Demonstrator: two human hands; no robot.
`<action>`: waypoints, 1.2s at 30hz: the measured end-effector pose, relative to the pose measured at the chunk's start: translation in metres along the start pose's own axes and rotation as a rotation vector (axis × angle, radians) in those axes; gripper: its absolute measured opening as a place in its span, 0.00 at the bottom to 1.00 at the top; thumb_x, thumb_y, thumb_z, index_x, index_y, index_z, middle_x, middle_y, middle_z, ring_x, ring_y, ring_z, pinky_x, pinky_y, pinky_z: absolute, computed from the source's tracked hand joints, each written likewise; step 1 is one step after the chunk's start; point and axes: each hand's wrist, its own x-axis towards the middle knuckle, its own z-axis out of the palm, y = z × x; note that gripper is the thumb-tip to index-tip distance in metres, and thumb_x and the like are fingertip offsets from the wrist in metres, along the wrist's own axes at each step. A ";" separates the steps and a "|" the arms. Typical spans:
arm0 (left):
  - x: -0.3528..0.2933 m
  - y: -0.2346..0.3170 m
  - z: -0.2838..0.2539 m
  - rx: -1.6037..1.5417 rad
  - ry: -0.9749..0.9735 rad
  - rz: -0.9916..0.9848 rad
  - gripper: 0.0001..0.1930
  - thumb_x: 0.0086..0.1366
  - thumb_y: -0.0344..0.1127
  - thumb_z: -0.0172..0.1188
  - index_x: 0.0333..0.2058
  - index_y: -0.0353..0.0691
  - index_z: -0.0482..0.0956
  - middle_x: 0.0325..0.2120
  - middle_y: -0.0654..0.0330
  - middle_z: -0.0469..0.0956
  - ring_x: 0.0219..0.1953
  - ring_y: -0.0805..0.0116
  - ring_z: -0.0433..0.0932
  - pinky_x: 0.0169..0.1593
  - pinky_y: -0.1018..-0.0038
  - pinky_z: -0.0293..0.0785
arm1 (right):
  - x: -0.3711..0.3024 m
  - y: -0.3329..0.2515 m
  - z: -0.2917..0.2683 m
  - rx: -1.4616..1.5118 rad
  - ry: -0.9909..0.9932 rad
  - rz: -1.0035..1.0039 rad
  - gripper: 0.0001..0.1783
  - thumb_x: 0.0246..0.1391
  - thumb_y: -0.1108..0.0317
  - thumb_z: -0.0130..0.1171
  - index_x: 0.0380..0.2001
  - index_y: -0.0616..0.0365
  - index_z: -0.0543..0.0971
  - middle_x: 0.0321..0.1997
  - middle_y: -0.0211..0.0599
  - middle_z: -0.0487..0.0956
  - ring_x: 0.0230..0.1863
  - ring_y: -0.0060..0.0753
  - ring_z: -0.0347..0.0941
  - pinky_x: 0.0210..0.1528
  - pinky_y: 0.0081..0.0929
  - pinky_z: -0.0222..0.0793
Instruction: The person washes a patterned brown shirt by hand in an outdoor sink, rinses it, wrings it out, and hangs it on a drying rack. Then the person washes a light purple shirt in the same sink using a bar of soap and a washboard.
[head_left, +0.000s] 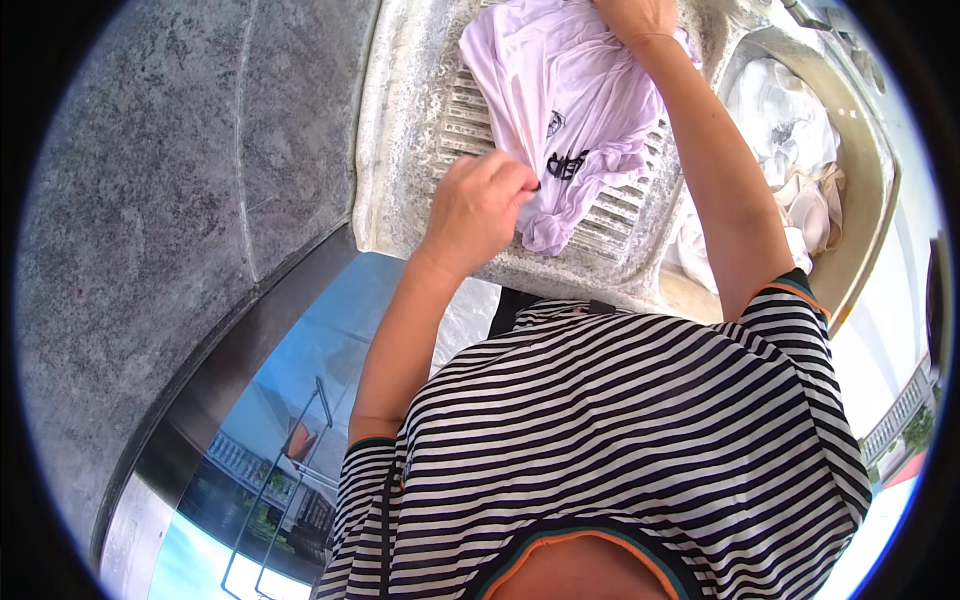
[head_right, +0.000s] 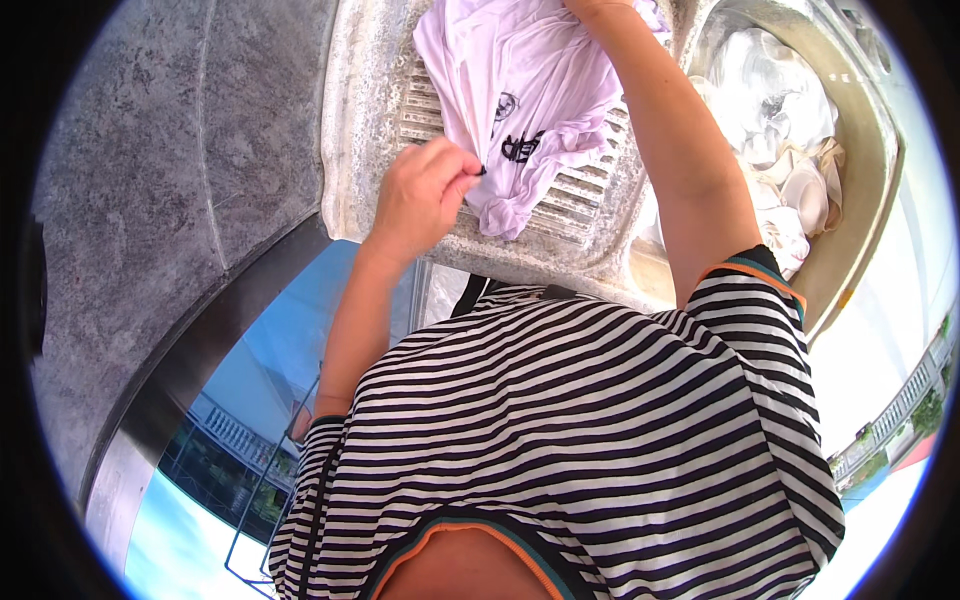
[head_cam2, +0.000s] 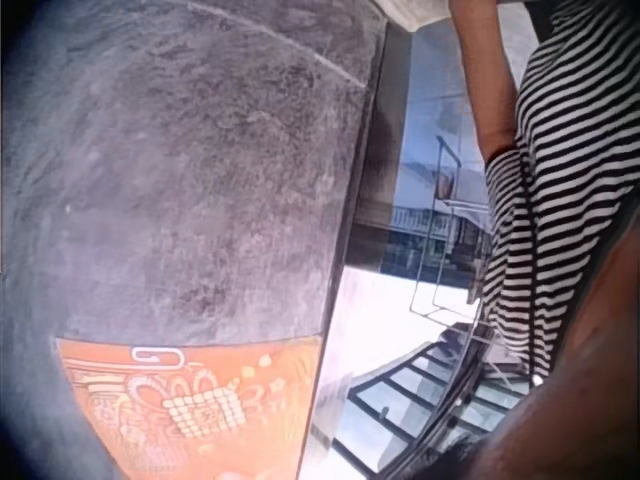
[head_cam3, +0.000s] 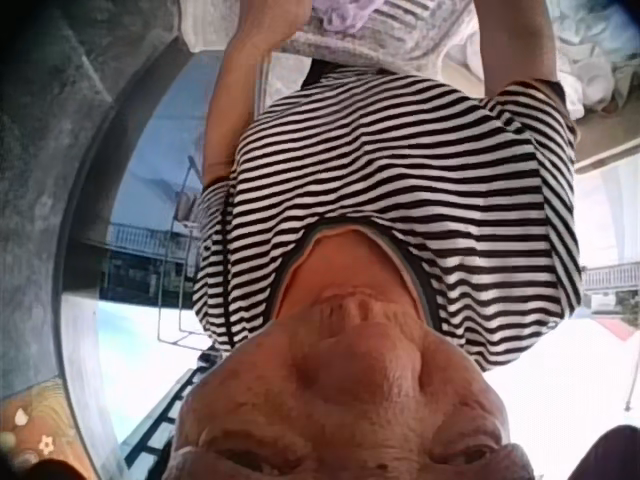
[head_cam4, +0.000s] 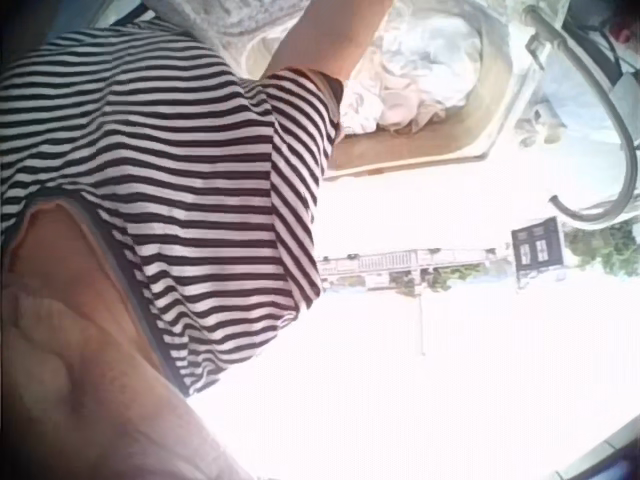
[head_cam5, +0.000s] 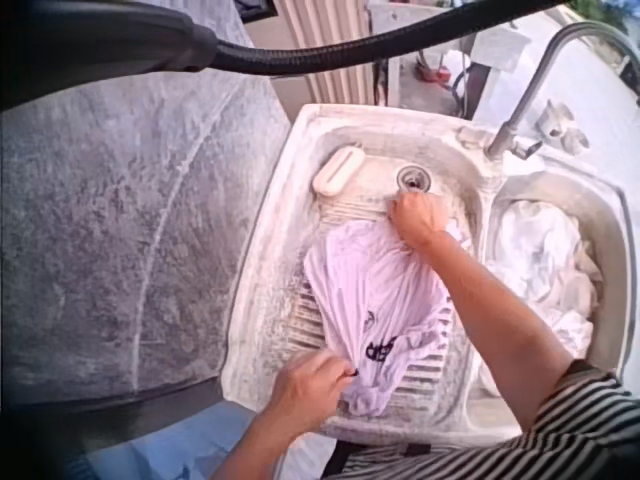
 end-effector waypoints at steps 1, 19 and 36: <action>-0.015 0.009 0.002 0.000 -0.018 0.042 0.05 0.56 0.32 0.66 0.30 0.43 0.79 0.31 0.61 0.78 0.33 0.58 0.77 0.40 0.66 0.72 | -0.012 -0.020 -0.009 0.110 -0.117 0.045 0.19 0.59 0.54 0.54 0.21 0.54 0.80 0.23 0.40 0.81 0.25 0.42 0.80 0.25 0.41 0.73; -0.051 0.013 0.037 -0.181 -0.219 -0.189 0.13 0.54 0.39 0.72 0.32 0.41 0.78 0.30 0.60 0.79 0.27 0.60 0.79 0.35 0.66 0.74 | -0.104 -0.062 -0.022 0.195 -0.015 -0.359 0.17 0.60 0.56 0.56 0.18 0.51 0.77 0.20 0.36 0.78 0.19 0.38 0.76 0.21 0.34 0.73; -0.057 0.002 -0.003 -0.292 -0.101 -0.315 0.08 0.56 0.29 0.68 0.31 0.35 0.77 0.23 0.59 0.72 0.24 0.66 0.73 0.29 0.71 0.69 | -0.148 -0.065 -0.050 0.206 -0.089 -0.599 0.14 0.58 0.53 0.59 0.31 0.52 0.79 0.37 0.36 0.80 0.47 0.38 0.75 0.54 0.39 0.68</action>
